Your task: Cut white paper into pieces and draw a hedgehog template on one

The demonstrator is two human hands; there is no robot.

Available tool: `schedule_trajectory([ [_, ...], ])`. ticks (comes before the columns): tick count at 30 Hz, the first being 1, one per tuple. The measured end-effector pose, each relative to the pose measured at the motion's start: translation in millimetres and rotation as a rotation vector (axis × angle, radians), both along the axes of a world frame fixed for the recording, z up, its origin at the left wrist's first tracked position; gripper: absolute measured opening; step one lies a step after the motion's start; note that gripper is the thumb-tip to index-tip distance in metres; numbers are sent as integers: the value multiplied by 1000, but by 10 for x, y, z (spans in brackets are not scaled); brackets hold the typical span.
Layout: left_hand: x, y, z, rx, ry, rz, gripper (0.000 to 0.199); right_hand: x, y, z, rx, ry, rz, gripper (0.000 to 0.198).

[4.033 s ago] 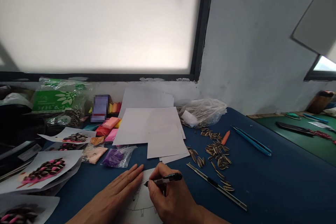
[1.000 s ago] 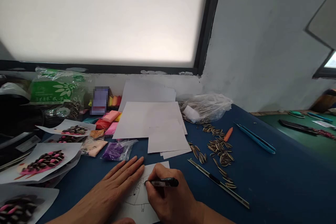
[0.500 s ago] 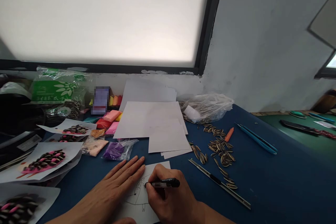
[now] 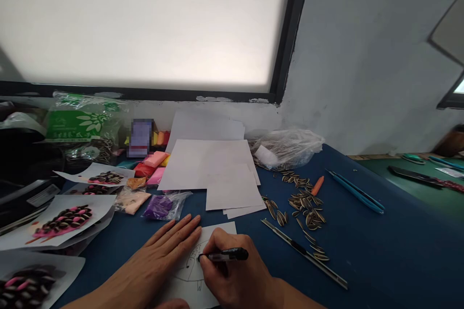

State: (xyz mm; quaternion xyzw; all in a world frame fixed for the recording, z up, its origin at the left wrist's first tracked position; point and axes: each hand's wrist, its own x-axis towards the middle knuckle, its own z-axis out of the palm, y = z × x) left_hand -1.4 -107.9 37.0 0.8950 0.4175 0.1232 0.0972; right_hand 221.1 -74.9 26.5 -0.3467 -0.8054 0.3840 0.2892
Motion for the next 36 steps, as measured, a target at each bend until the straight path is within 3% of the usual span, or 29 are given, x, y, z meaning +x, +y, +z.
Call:
schedule_trajectory([
  [6, 3, -6, 11, 6, 16, 4, 83, -9, 9, 15, 67, 8, -20, 13],
  [23, 3, 1, 13, -5, -33, -8, 87, 14, -17, 36, 4, -4, -9, 11],
  [30, 4, -15, 18, -18, -43, 6, 89, 32, -84, 35, 57, 52, -30, 12],
  [36, 3, -9, 37, -57, -6, 11, 79, 36, -137, 59, 65, 37, -42, 11],
])
